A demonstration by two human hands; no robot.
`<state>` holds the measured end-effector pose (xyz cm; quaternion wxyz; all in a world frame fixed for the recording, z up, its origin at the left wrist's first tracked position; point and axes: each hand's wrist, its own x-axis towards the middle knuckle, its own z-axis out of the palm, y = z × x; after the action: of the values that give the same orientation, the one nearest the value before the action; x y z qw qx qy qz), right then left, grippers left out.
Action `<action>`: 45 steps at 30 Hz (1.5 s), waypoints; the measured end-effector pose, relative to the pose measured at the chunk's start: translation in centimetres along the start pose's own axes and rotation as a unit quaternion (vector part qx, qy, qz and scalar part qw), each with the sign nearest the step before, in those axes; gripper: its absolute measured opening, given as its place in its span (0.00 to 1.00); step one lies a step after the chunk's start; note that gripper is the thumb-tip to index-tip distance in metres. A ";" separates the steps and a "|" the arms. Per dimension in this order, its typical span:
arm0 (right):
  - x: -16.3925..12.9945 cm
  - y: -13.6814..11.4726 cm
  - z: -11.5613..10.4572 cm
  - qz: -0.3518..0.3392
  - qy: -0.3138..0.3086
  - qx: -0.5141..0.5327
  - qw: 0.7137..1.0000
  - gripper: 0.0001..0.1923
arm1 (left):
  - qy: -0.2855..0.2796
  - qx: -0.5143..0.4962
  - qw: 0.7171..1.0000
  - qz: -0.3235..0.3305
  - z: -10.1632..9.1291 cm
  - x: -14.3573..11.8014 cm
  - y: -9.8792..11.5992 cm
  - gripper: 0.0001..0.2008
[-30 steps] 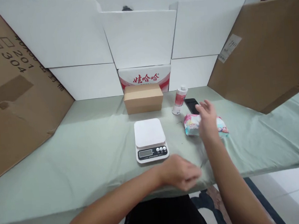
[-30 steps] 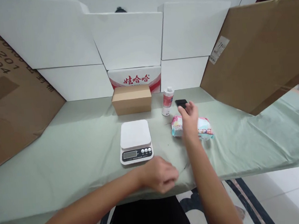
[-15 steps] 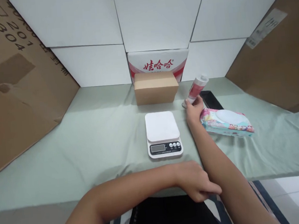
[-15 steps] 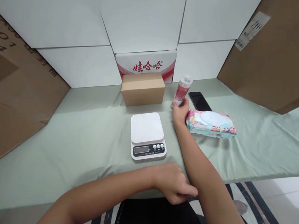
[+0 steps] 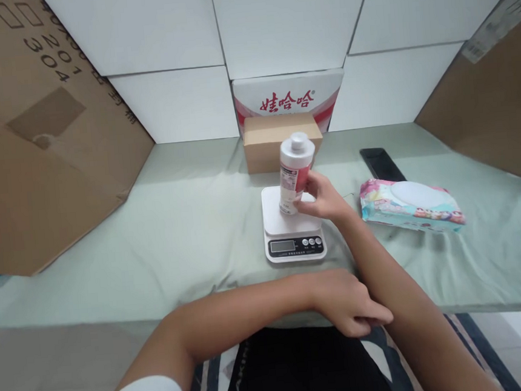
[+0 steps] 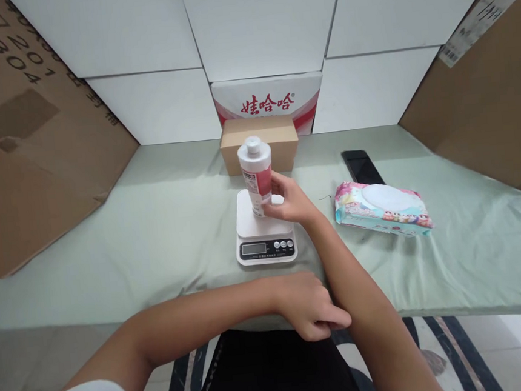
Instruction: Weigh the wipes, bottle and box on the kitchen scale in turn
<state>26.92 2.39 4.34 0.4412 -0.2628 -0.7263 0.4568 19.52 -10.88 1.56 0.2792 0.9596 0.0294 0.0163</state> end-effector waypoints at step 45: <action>-0.5 2.7 -0.5 0.028 0.244 -0.148 0.958 0.23 | 0.050 -0.240 0.969 0.010 -0.2 -0.2 -1.5 0.06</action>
<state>27.52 3.35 1.82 0.5486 -0.4486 -0.6482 0.2786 19.28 -9.54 0.94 0.4992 0.8628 0.0286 0.0742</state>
